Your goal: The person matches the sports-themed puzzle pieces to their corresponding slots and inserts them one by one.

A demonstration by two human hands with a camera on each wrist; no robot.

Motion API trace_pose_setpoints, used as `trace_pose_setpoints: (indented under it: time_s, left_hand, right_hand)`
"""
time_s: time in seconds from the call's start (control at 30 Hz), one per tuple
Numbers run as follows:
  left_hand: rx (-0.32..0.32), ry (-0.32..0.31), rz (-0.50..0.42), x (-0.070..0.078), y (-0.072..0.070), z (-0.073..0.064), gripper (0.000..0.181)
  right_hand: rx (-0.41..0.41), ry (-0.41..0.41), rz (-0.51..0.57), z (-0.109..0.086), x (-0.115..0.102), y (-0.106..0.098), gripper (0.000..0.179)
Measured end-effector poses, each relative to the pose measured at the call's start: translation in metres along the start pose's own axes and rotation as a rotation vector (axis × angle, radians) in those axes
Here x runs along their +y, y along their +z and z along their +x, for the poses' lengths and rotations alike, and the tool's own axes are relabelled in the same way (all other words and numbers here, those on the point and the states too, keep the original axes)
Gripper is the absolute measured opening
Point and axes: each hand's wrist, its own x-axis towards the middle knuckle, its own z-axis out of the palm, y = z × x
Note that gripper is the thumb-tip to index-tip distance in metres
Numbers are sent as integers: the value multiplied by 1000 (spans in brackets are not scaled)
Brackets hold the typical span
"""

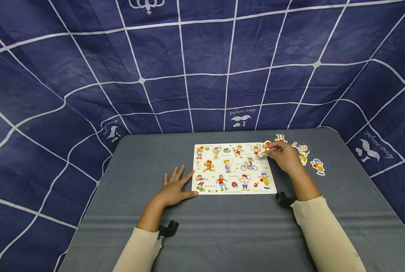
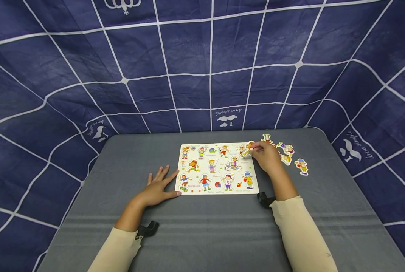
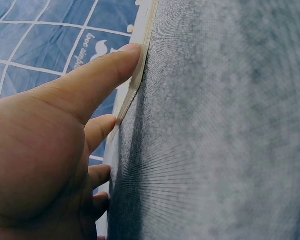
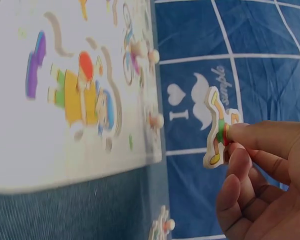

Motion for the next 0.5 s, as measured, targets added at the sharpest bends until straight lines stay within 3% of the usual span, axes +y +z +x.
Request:
trace_pose_setpoints:
  time_s: [0.5]
  left_hand:
    - [10, 3, 13, -3, 2, 2, 89]
  right_hand:
    - [-5, -59, 49, -5, -24, 21, 18]
